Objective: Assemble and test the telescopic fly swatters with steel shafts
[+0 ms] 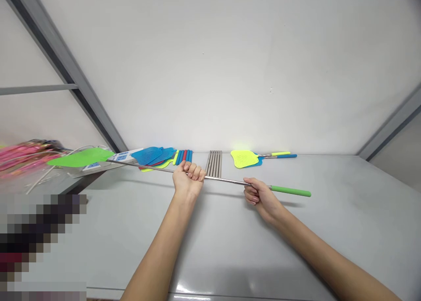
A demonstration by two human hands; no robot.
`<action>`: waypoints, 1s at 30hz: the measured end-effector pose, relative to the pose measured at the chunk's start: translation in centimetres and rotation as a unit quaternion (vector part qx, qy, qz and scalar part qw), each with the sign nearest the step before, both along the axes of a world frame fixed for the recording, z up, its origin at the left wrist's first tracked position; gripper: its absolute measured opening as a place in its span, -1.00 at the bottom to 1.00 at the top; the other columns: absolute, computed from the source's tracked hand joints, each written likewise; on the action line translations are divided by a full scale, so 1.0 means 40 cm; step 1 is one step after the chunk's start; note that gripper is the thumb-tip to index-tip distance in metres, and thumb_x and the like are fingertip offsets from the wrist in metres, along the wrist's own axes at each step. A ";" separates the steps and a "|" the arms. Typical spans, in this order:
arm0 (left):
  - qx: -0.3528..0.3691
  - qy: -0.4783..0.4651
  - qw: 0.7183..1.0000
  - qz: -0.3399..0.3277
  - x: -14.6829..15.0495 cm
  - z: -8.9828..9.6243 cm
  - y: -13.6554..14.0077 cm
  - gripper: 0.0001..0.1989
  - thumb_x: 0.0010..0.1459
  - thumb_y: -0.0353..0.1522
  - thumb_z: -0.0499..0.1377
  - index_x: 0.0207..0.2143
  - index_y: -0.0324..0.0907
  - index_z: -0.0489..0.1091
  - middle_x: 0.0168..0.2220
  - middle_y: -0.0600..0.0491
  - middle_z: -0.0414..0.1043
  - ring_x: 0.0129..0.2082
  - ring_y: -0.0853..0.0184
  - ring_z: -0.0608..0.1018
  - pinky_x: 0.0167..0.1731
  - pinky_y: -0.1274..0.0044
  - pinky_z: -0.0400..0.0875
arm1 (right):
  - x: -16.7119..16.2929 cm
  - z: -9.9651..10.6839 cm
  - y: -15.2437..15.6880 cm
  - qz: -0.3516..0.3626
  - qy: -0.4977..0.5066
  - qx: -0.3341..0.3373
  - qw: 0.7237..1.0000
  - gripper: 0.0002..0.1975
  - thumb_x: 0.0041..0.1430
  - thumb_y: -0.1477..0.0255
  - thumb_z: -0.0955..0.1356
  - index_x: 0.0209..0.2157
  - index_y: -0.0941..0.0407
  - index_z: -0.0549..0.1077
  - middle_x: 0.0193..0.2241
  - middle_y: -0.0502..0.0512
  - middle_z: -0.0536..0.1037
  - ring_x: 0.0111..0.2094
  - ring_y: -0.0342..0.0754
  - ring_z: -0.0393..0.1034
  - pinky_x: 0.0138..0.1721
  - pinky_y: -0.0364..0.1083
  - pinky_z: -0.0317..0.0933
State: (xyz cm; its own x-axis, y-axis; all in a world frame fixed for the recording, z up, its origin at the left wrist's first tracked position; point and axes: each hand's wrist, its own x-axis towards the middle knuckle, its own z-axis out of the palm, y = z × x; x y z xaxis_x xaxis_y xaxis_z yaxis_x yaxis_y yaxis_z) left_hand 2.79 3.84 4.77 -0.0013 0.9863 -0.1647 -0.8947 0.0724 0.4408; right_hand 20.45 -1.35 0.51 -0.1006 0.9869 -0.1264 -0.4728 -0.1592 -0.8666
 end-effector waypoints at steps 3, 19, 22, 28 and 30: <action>-0.001 0.001 1.000 -0.003 -0.007 0.002 0.003 -0.68 0.08 -0.42 -0.16 -0.72 -0.18 -0.12 -0.81 0.21 -0.24 -0.84 0.51 -0.07 -0.79 0.61 -0.19 | 0.004 -0.001 0.001 0.009 -0.002 0.005 1.000 -0.66 -0.05 0.38 0.28 -0.70 0.12 0.00 -0.72 -0.18 -0.10 -0.73 -0.28 -0.25 -0.69 -0.20 -0.22; -0.008 -0.003 1.000 -0.003 -0.042 0.006 0.017 -0.68 0.08 -0.46 -0.18 -0.72 -0.18 -0.13 -0.80 0.22 -0.29 -0.83 0.51 -0.10 -0.81 0.61 -0.20 | 0.011 0.010 -0.004 0.047 -0.046 0.040 0.997 -0.65 -0.03 0.35 0.26 -0.70 0.12 0.00 -0.72 -0.17 -0.12 -0.71 -0.27 -0.26 -0.66 -0.18 -0.26; -0.005 -0.004 1.000 0.006 -0.050 0.004 0.021 -0.68 0.07 -0.46 -0.17 -0.72 -0.18 -0.14 -0.80 0.22 -0.29 -0.84 0.51 -0.10 -0.81 0.60 -0.20 | 0.017 0.014 -0.005 0.040 -0.049 0.037 0.997 -0.65 -0.02 0.35 0.26 -0.70 0.12 0.00 -0.71 -0.16 -0.11 -0.71 -0.27 -0.25 -0.66 -0.18 -0.24; -0.005 -0.001 1.000 0.007 -0.061 0.006 0.025 -0.68 0.08 -0.45 -0.17 -0.72 -0.18 -0.14 -0.81 0.22 -0.28 -0.84 0.52 -0.08 -0.81 0.60 -0.19 | 0.023 0.016 -0.004 0.037 -0.049 0.034 0.998 -0.65 -0.03 0.35 0.27 -0.70 0.12 0.00 -0.71 -0.16 -0.11 -0.71 -0.27 -0.25 -0.66 -0.17 -0.23; -0.004 0.001 1.000 0.005 -0.063 0.006 0.025 -0.68 0.07 -0.45 -0.16 -0.72 -0.18 -0.13 -0.81 0.22 -0.27 -0.85 0.52 -0.07 -0.81 0.60 -0.18 | 0.022 0.014 -0.003 0.035 -0.049 0.030 0.998 -0.65 -0.04 0.35 0.27 -0.70 0.12 0.00 -0.72 -0.16 -0.11 -0.72 -0.27 -0.25 -0.66 -0.17 -0.23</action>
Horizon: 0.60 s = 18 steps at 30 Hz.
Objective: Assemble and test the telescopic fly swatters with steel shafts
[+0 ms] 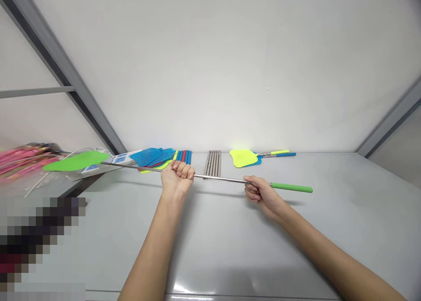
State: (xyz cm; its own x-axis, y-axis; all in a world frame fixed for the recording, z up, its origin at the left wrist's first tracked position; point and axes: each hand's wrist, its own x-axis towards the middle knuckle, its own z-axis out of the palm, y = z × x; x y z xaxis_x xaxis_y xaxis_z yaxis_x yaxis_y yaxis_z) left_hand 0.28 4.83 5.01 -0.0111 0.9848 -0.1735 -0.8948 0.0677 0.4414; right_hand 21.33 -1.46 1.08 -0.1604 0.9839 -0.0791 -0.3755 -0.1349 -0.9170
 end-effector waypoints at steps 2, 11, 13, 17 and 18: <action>0.002 0.001 1.000 0.001 0.003 -0.004 0.000 -0.68 0.07 -0.46 -0.16 -0.72 -0.18 -0.12 -0.81 0.23 -0.25 -0.85 0.52 -0.06 -0.82 0.61 -0.18 | -0.002 -0.004 0.002 -0.004 0.005 -0.007 1.000 -0.65 -0.05 0.35 0.28 -0.70 0.12 0.01 -0.73 -0.17 -0.11 -0.72 -0.27 -0.24 -0.67 -0.17 -0.24; 0.022 -0.026 0.999 0.026 0.058 -0.035 -0.006 -0.71 0.06 -0.44 -0.14 -0.70 -0.19 -0.08 -0.80 0.24 -0.17 -0.84 0.57 0.00 -0.78 0.66 -0.06 | -0.002 -0.014 0.008 -0.031 0.015 -0.034 0.999 -0.61 -0.02 0.30 0.25 -0.74 0.10 -0.03 -0.77 -0.19 -0.14 -0.75 -0.28 -0.25 -0.70 -0.18 -0.26; 0.028 -0.029 0.999 0.027 0.079 -0.038 -0.014 -0.71 0.06 -0.43 -0.12 -0.69 -0.20 -0.06 -0.78 0.24 -0.13 -0.82 0.58 0.05 -0.75 0.67 0.00 | -0.006 -0.014 0.006 -0.037 0.020 -0.030 0.999 -0.61 -0.02 0.30 0.25 -0.74 0.11 -0.02 -0.77 -0.19 -0.13 -0.75 -0.28 -0.24 -0.70 -0.18 -0.26; 0.026 -0.020 0.999 -0.016 0.148 -0.053 -0.049 -0.76 0.04 -0.42 -0.07 -0.67 -0.21 0.05 -0.75 0.19 -0.02 -0.76 0.53 0.15 -0.69 0.64 0.08 | -0.033 -0.023 -0.003 -0.038 0.028 -0.027 0.999 -0.60 -0.03 0.28 0.26 -0.74 0.12 0.01 -0.78 -0.19 -0.10 -0.76 -0.30 -0.22 -0.71 -0.20 -0.25; 0.023 -0.017 0.999 -0.044 0.167 -0.059 -0.060 -0.77 0.04 -0.42 -0.06 -0.66 -0.22 0.07 -0.74 0.18 0.00 -0.75 0.52 0.16 -0.68 0.63 0.09 | -0.043 -0.028 -0.006 -0.037 0.030 -0.027 0.999 -0.60 -0.03 0.27 0.26 -0.74 0.12 0.01 -0.78 -0.19 -0.09 -0.76 -0.30 -0.21 -0.72 -0.21 -0.25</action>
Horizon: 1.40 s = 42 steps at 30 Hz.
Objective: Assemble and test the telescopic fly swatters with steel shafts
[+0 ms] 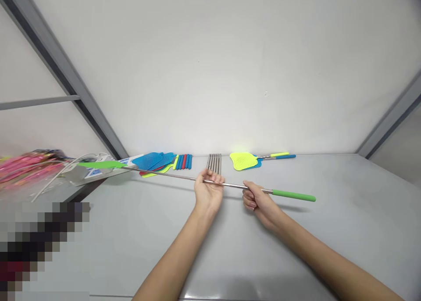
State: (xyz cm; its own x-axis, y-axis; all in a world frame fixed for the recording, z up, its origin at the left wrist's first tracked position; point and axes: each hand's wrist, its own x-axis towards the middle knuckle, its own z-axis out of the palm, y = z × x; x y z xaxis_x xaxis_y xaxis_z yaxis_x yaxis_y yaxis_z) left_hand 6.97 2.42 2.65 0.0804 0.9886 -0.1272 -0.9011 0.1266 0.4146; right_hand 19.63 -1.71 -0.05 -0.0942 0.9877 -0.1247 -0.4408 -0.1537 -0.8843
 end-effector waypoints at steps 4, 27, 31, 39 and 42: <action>0.000 -0.023 0.996 -0.092 0.053 -0.025 -0.035 -0.78 0.04 -0.43 -0.02 -0.64 -0.22 0.10 -0.74 0.20 -0.04 -0.74 0.53 0.12 -0.67 0.64 0.06 | -0.031 -0.020 -0.014 0.009 0.032 -0.010 0.999 -0.62 -0.04 0.24 0.26 -0.72 0.13 0.04 -0.79 -0.20 -0.05 -0.77 -0.31 -0.18 -0.72 -0.22 -0.24; 0.104 -0.009 0.973 -0.208 0.056 -0.018 -0.054 -0.67 0.12 -0.34 -0.10 -0.69 -0.23 0.09 -0.79 0.18 -0.14 -0.72 0.49 0.08 -0.59 0.59 0.09 | -0.033 -0.025 -0.032 -0.079 0.077 -0.046 0.993 -0.61 -0.06 0.38 0.23 -0.84 0.14 0.04 -0.84 -0.16 -0.09 -0.80 -0.28 -0.16 -0.70 -0.17 -0.25; 0.130 0.016 0.969 -0.208 0.050 -0.005 -0.057 -0.65 0.12 -0.32 -0.11 -0.70 -0.22 0.09 -0.80 0.17 -0.14 -0.72 0.48 0.09 -0.60 0.59 0.07 | -0.033 -0.018 -0.033 -0.048 0.078 -0.054 0.994 -0.61 -0.03 0.35 0.22 -0.82 0.15 0.07 -0.83 -0.16 -0.09 -0.78 -0.28 -0.16 -0.69 -0.18 -0.24; 0.111 0.025 0.983 -0.142 0.026 0.015 -0.054 -0.62 0.12 -0.29 -0.12 -0.72 -0.22 0.05 -0.81 0.18 -0.18 -0.77 0.50 0.00 -0.68 0.60 -0.06 | -0.023 -0.001 -0.027 0.083 0.077 -0.039 0.993 -0.63 0.01 0.29 0.23 -0.74 0.14 0.07 -0.77 -0.16 -0.04 -0.74 -0.27 -0.13 -0.66 -0.19 -0.20; 0.088 0.018 0.989 -0.120 0.024 0.020 -0.055 -0.61 0.13 -0.28 -0.13 -0.73 -0.21 0.02 -0.81 0.18 -0.21 -0.78 0.50 -0.02 -0.69 0.59 -0.07 | -0.021 0.000 -0.025 0.075 0.051 -0.018 0.996 -0.64 0.02 0.29 0.22 -0.72 0.14 0.06 -0.76 -0.16 -0.04 -0.73 -0.27 -0.13 -0.65 -0.18 -0.20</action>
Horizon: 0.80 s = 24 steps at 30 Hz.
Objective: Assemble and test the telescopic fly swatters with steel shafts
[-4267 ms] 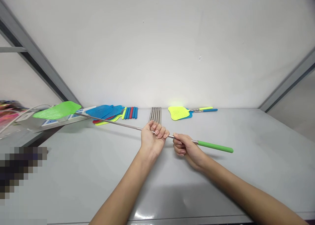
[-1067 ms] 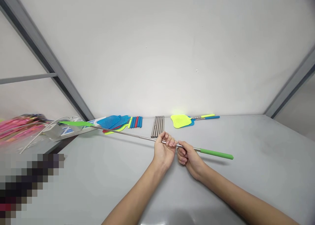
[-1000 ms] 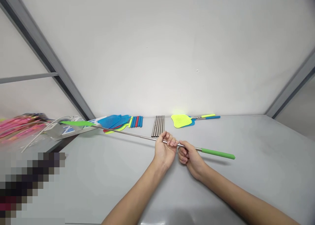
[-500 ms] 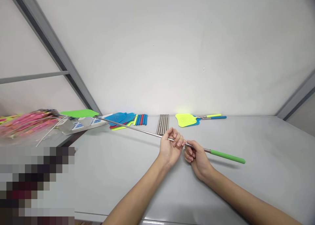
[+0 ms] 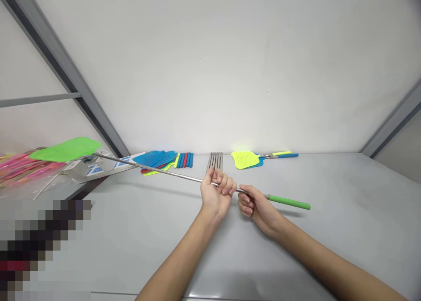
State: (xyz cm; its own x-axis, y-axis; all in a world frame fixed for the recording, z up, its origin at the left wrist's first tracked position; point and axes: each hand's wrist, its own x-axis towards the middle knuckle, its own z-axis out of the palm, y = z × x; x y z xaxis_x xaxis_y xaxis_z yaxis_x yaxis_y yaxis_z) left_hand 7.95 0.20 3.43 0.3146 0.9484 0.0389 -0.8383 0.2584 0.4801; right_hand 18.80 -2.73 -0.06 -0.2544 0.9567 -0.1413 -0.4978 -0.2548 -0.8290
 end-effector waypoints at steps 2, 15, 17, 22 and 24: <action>-0.018 -0.004 1.000 0.016 0.002 0.004 0.000 -0.61 0.13 -0.29 -0.13 -0.73 -0.21 -0.01 -0.81 0.19 -0.22 -0.79 0.50 -0.03 -0.70 0.59 -0.07 | 0.000 0.002 0.002 -0.032 -0.016 0.024 0.999 -0.64 0.02 0.33 0.22 -0.73 0.13 0.02 -0.76 -0.17 -0.07 -0.73 -0.28 -0.17 -0.65 -0.18 -0.22; -0.076 -0.009 0.993 0.085 -0.022 0.026 0.019 -0.61 0.15 -0.30 -0.17 -0.72 -0.20 -0.07 -0.80 0.21 -0.27 -0.82 0.51 -0.09 -0.74 0.59 -0.15 | 0.010 0.021 0.007 -0.049 -0.064 0.072 0.994 -0.65 0.01 0.38 0.22 -0.71 0.11 -0.03 -0.74 -0.18 -0.13 -0.73 -0.28 -0.25 -0.65 -0.16 -0.32; -0.072 -0.011 0.994 0.087 -0.027 0.029 0.022 -0.61 0.16 -0.30 -0.18 -0.72 -0.20 -0.08 -0.80 0.21 -0.29 -0.82 0.51 -0.09 -0.74 0.59 -0.15 | 0.013 0.023 0.007 -0.049 -0.065 0.073 0.994 -0.64 0.01 0.39 0.22 -0.72 0.11 -0.04 -0.74 -0.18 -0.13 -0.73 -0.28 -0.25 -0.65 -0.16 -0.32; -0.087 -0.013 0.993 0.078 -0.031 0.031 0.026 -0.61 0.16 -0.32 -0.19 -0.72 -0.20 -0.08 -0.80 0.20 -0.30 -0.82 0.50 -0.10 -0.74 0.59 -0.15 | 0.019 0.024 0.008 -0.050 -0.071 0.073 0.994 -0.64 0.02 0.39 0.21 -0.72 0.11 -0.05 -0.74 -0.18 -0.13 -0.72 -0.28 -0.25 -0.64 -0.16 -0.31; -0.090 -0.015 0.993 0.073 -0.033 0.032 0.028 -0.61 0.16 -0.32 -0.20 -0.72 -0.20 -0.09 -0.80 0.20 -0.30 -0.81 0.50 -0.10 -0.74 0.59 -0.15 | 0.021 0.022 0.008 -0.050 -0.077 0.075 0.993 -0.64 0.02 0.38 0.21 -0.72 0.11 -0.05 -0.74 -0.18 -0.13 -0.72 -0.28 -0.25 -0.64 -0.16 -0.32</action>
State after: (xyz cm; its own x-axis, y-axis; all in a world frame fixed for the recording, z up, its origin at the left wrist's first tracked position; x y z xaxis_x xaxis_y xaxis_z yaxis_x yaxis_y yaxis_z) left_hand 6.61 1.32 4.72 0.1753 0.9762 -0.1274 -0.8861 0.2129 0.4117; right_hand 19.65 -2.40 0.82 -0.1443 0.9892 -0.0244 -0.3781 -0.0780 -0.9225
